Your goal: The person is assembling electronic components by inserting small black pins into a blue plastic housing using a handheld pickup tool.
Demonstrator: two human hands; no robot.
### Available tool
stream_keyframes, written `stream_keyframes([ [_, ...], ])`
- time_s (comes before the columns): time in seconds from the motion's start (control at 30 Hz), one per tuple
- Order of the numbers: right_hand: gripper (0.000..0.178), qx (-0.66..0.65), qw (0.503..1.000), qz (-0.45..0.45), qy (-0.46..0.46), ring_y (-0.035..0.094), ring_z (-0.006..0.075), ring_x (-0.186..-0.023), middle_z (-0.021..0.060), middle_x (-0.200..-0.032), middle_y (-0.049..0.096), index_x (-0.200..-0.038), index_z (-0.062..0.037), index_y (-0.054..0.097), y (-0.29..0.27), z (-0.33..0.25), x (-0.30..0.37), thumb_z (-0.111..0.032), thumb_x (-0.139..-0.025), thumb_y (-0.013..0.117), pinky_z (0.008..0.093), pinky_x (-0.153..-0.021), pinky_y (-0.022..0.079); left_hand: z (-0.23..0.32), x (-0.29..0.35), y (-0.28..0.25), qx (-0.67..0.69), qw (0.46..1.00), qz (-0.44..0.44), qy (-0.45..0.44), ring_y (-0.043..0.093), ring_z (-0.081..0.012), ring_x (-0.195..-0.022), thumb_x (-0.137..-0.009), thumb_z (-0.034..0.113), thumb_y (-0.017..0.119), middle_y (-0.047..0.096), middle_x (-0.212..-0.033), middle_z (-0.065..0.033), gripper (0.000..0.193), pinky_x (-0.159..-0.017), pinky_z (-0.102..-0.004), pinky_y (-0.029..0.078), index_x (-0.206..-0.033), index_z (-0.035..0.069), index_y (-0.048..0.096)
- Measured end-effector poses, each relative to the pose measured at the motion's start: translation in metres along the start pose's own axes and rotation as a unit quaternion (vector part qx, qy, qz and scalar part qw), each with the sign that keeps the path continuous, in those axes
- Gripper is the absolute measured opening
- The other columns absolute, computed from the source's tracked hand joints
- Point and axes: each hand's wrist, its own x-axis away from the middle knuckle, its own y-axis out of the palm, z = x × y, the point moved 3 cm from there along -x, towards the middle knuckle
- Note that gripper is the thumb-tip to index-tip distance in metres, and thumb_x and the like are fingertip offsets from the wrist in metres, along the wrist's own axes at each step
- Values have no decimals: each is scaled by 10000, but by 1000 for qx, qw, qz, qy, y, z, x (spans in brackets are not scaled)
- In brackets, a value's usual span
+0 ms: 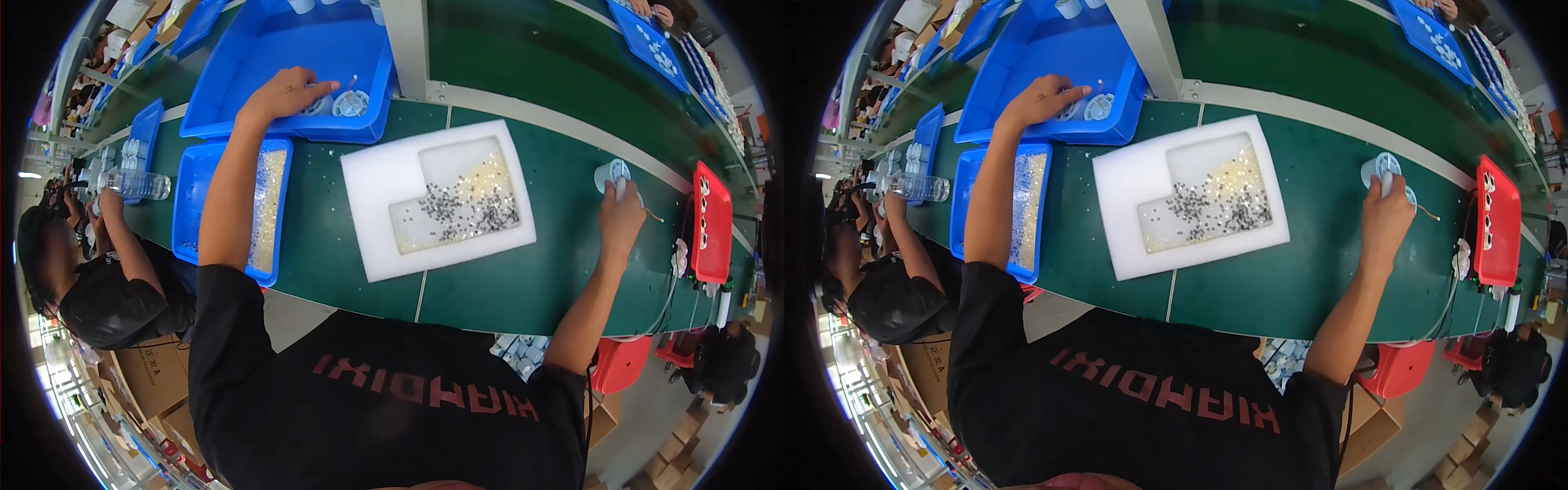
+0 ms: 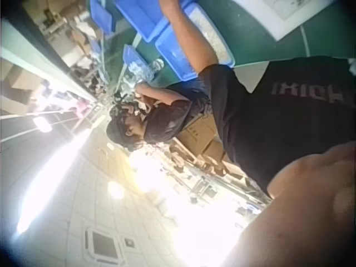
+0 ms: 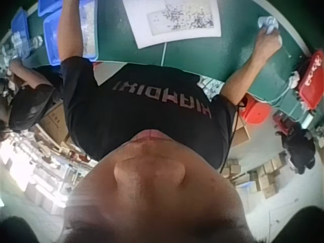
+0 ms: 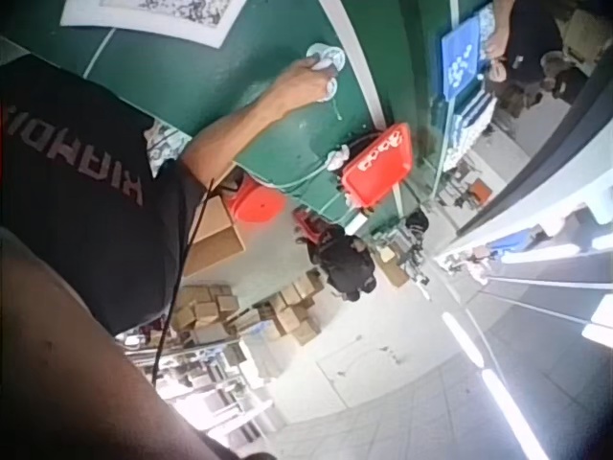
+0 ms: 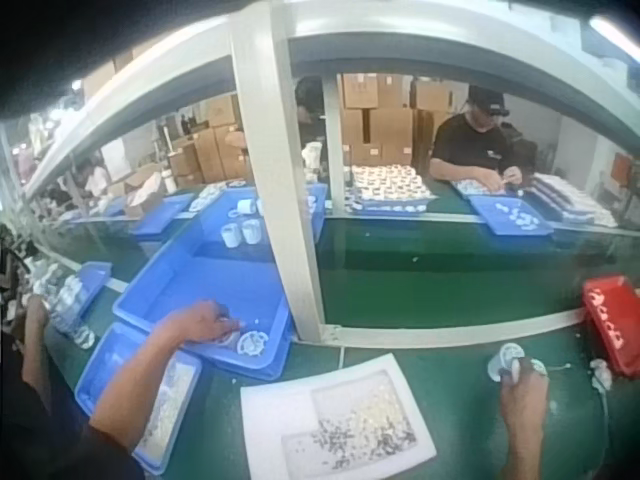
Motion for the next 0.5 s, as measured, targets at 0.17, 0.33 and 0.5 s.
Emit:
stream_keyframes([
  [0.17, 240, -168, 983, -9, 70, 626, 188, -588, 145, -694, 649, -978, -17, 612, -35, -32, 12, -213, -847, 655, 292, -517, 464, 1, 18, 0, 24, 981, 190, 38, 604, -388, -956, -893, 537, 485, 647, -985, -230, 586, -869, -392, 459, -1151, 23, 599],
  [0.33, 190, -554, 810, -160, 105, 494, 35, -499, 12, -649, 596, -956, -27, 640, -79, -115, 70, -129, -810, 706, 161, -423, 333, 99, 123, 18, 437, 842, 193, 251, 586, -252, -1061, -801, 244, 715, 569, -1202, -126, 546, -880, -341, 461, -1260, 32, 509],
  [0.5, 296, -601, 698, -377, -99, 515, 62, -585, 39, -789, 617, -1127, 21, 583, -52, -178, 97, -65, -848, 630, 198, -509, 419, 129, 158, 96, 726, 653, -51, 210, 570, -285, -1078, -742, 134, 760, 499, -1259, -199, 755, -912, -361, 461, -1370, 27, 355],
])
